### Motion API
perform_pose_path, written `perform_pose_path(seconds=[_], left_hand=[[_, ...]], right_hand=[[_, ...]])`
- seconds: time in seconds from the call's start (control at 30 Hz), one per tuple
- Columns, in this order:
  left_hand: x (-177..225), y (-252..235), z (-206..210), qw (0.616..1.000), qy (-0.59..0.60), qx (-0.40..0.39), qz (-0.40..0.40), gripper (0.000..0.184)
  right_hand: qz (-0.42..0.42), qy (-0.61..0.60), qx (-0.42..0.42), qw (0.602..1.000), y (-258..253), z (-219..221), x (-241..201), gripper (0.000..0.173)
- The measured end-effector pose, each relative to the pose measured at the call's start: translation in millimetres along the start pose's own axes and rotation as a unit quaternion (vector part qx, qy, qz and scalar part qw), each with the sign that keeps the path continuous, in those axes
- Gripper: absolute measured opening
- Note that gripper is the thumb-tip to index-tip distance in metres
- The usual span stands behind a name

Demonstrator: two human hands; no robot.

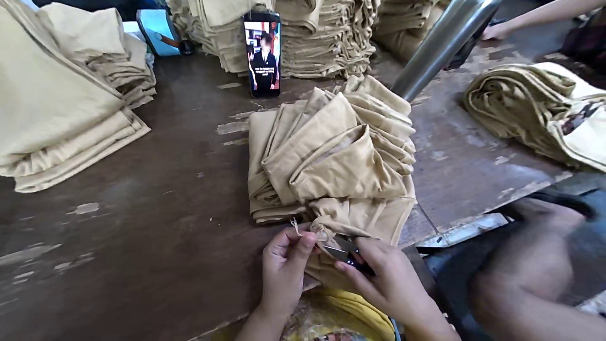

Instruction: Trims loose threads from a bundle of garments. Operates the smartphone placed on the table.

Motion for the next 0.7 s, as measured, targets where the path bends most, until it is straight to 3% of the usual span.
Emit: perform_pose_path(seconds=[0.2, 0.7], left_hand=[[0, 1, -2, 0.999, 0.024, -0.025, 0.009, 0.016], [1, 1, -1, 0.997, 0.077, -0.011, -0.010, 0.011]], right_hand=[[0.001, 0.057, 0.031, 0.998, -7, 8, -10, 0.047], [0.006, 0.029, -0.004, 1.000, -2, 5, -6, 0.052]])
Point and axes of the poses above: each hand's wrist, its own y-axis away from the middle knuckle, its own z-axis out of the palm, x = y × z, the point moved 4 cm from there along -y, towards the middle knuckle, and after that the axes turned 1 degree about y, right-handed, at the moved point
